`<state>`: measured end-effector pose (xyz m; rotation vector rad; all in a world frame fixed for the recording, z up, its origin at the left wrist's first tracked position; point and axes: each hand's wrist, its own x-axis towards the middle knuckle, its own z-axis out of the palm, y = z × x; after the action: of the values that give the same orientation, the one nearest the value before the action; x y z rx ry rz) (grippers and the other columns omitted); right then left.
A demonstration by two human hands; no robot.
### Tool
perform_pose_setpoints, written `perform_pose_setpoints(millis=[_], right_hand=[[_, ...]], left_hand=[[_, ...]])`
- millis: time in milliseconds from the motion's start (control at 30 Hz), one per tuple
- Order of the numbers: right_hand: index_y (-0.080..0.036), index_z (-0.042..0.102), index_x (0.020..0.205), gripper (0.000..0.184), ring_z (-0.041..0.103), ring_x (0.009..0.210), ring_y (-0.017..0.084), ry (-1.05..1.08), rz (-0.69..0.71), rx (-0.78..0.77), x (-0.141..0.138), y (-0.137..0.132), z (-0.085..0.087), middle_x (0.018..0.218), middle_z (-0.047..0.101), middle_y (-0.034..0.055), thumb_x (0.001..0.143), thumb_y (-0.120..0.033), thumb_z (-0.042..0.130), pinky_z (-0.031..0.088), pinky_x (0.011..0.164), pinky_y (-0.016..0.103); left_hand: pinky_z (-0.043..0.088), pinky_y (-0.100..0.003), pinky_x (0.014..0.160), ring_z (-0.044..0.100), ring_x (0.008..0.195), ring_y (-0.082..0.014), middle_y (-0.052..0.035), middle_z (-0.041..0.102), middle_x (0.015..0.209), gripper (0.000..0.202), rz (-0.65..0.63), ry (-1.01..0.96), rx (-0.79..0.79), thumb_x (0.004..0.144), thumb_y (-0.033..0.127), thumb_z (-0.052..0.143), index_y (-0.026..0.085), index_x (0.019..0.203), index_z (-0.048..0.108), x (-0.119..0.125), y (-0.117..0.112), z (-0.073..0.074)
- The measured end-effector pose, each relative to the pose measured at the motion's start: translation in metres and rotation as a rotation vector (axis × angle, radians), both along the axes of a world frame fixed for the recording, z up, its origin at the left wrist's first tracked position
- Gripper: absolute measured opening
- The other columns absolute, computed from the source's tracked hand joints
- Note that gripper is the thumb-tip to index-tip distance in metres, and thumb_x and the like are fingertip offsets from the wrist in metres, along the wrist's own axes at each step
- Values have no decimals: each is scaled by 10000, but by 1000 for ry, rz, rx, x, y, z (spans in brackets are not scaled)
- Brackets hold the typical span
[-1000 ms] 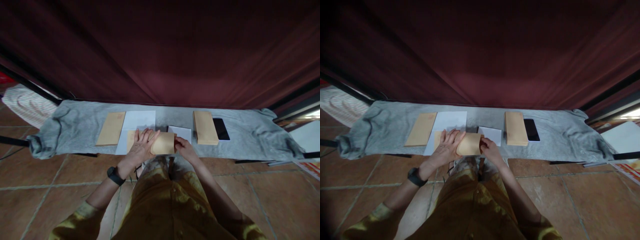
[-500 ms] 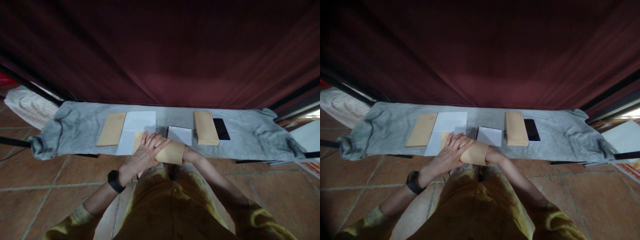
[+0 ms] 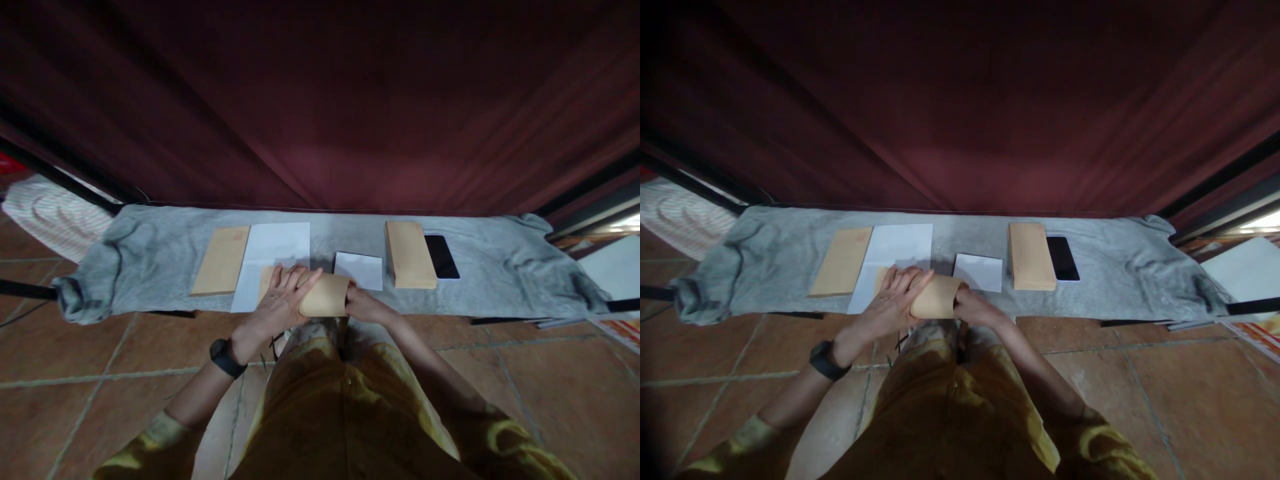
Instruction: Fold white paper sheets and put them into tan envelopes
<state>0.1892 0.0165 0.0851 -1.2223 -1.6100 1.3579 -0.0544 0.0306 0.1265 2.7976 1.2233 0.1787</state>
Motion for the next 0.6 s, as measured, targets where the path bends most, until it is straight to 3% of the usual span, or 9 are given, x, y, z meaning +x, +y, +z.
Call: perform_pose_setpoints(millis=[67,100,167,233,300,433,600], right_hand=[[-218,747,1063,278,702,915,200,83,55,-76,13,-1,-7,960,752,13,891,-419,659,573,868,342],[-224,740,1086,324,702,887,192,146,1,-127,22,-1,-12,971,757,19,894,-455,619,575,847,338],[-223,727,1083,374,682,798,174,149,-225,-150,41,-1,-22,986,752,35,860,-500,612,580,790,332],[-212,719,1060,362,664,805,184,-44,-488,-40,58,1,-32,1000,735,64,844,-484,615,573,785,340],[-181,688,1149,379,674,858,208,-280,-632,57,69,3,-40,1105,708,121,882,-421,568,562,833,368],[-126,572,1334,484,693,996,279,-652,-653,47,67,6,-47,1188,669,195,916,-370,572,531,910,407],[-24,460,1415,658,607,1195,394,-860,-682,59,44,8,-57,1295,570,317,896,-382,650,487,956,470]], left_hand=[[150,-626,1224,368,1425,-387,-189,447,1484,1075,51,0,-21,737,352,779,221,1624,185,-10,7,-7],[156,-632,1217,374,1419,-391,-189,453,1478,1085,74,0,-30,738,372,779,224,1625,172,-15,10,-11],[163,-636,1207,394,1398,-391,-185,467,1458,1115,107,0,-49,738,412,779,228,1628,133,-24,18,-17],[177,-627,1199,407,1383,-388,-178,475,1442,1144,131,6,-64,728,424,780,234,1629,102,-30,25,-21],[191,-610,1192,404,1383,-386,-172,474,1439,1167,160,17,-78,708,401,783,239,1628,85,-34,32,-24],[197,-590,1187,386,1398,-398,-170,440,1474,1183,230,67,-117,669,368,782,237,1627,101,-37,42,-27],[186,-573,1191,354,1430,-395,-169,436,1491,1159,281,118,-165,656,356,761,230,1624,137,-43,45,-31]])
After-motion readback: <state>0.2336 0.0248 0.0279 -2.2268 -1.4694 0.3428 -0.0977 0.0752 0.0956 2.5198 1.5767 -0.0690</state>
